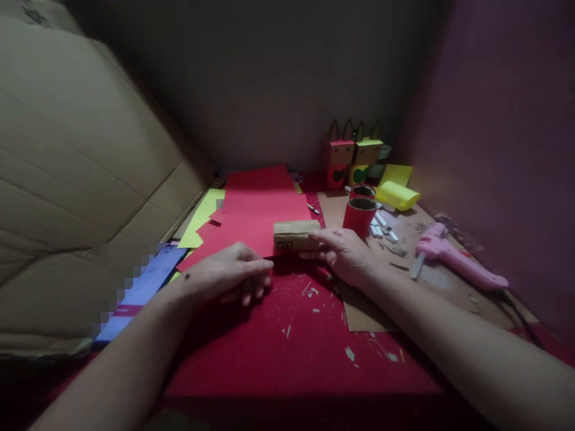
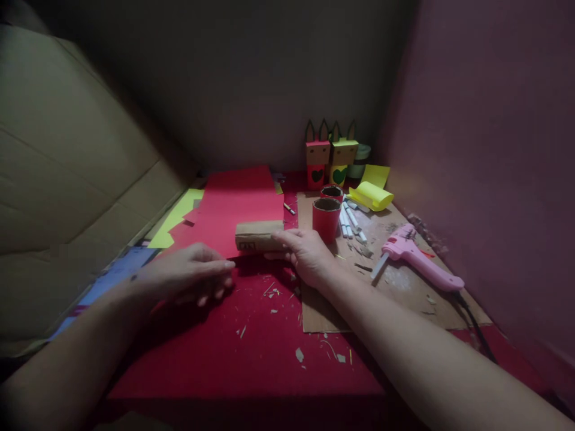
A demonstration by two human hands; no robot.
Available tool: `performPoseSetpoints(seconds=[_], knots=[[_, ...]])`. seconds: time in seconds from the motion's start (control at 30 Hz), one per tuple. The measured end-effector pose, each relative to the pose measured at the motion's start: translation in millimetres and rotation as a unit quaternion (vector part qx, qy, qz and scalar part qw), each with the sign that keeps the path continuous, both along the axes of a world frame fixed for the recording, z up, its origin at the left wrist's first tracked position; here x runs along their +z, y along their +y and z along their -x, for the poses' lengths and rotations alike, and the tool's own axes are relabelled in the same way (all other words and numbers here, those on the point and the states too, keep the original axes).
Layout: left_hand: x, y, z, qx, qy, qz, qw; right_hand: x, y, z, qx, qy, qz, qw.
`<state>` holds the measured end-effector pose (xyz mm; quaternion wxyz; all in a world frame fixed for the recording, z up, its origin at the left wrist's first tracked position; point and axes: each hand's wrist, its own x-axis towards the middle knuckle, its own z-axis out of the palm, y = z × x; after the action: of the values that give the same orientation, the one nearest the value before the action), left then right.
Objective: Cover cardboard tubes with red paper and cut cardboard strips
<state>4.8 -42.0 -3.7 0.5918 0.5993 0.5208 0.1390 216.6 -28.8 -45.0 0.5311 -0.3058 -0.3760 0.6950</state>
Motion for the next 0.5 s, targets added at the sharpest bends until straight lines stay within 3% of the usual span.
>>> performPoseSetpoints(seconds=[0.07,0.13,0.23,0.33,0.5], knots=[[-6.9,1,-2,0.018,-0.044,0.062,0.997,1.1,0,0,-0.012,0.003,0.0,1.0],[-13.6,3,-8,0.086,-0.127,0.116,0.981,2.1,-1,-1,-0.023,0.007,0.004,1.0],[-15.5,3,-19,0.204,-0.26,0.159,0.93,2.5,0,-1,-0.03,0.01,0.008,0.999],[-9.2,-2,-30,0.28,-0.307,0.179,0.892,1.3,0,-1,-0.015,0.01,-0.006,1.0],[-10.3,-2,-36,0.297,-0.333,0.173,0.878,1.0,-1,1,-0.014,0.005,-0.012,1.0]])
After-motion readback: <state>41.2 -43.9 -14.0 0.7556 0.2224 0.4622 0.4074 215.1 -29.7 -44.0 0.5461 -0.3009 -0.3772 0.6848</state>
